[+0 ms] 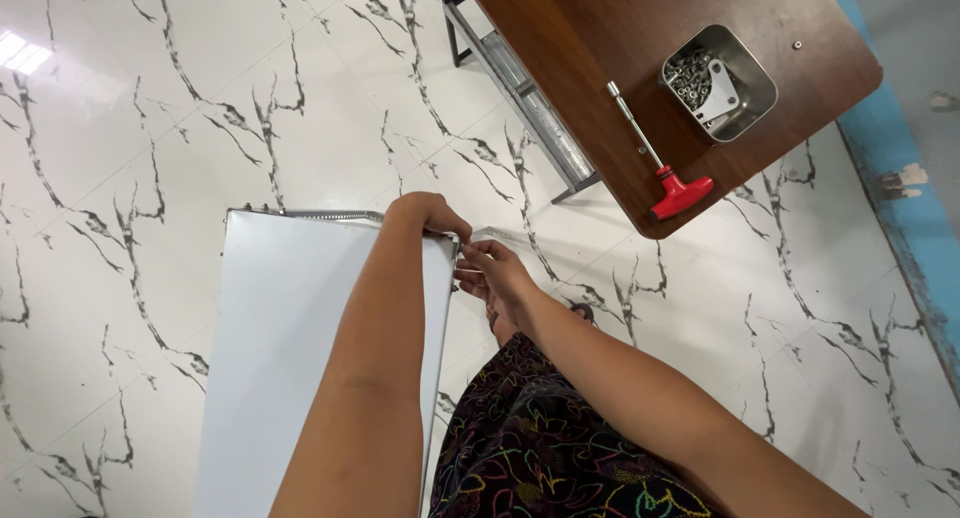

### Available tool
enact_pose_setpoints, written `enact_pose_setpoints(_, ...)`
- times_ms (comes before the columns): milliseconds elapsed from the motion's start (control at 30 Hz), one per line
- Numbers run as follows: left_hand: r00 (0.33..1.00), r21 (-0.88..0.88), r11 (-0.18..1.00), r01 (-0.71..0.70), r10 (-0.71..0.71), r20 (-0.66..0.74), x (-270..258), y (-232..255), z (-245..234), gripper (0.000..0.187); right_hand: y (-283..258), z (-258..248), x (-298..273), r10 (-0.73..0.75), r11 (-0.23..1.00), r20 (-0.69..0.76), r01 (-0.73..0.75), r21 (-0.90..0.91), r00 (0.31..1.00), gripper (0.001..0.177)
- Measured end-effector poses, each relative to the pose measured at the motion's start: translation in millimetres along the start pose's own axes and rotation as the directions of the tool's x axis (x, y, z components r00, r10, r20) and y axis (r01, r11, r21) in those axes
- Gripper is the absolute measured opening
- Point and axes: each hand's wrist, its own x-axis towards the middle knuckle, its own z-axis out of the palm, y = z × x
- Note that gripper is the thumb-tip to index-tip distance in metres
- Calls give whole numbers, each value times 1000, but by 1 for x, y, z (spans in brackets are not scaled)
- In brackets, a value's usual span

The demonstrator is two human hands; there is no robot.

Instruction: The person attaches a metal rail to a white board using screws and a red T-handle screwdriver. They position the rail, insert screws, and tighten them while the board rests on a marble-patterned floor next to a wooden table with a parts tray.

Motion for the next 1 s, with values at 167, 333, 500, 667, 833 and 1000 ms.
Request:
enact_pose_setpoints(167,998,1,999,-49,48,43,7,-6,-4,49,1,0,3,-72,988,-16,69,-140,997,19)
enact_pose_setpoints(333,986,-116,991,-71,87,141,13,-13,-8,47,3,-6,15,-152,972,34,155,-174,988,9)
enact_pose_setpoints(500,977,-219,971,-93,131,168,15,-19,-8,40,6,-9,17,-113,990,15,114,-77,993,9)
enact_pose_setpoints(667,975,-354,935,-35,110,193,26,-27,-7,32,-3,-3,9,-2,1000,0,2,28,1000,11)
enact_pose_setpoints(833,964,-432,902,-17,129,231,32,-29,-5,31,-2,2,-6,0,991,86,-11,132,996,13)
enact_pose_setpoints(1000,974,-336,941,38,40,223,21,-22,-9,20,1,2,-8,-11,985,113,-9,171,993,10)
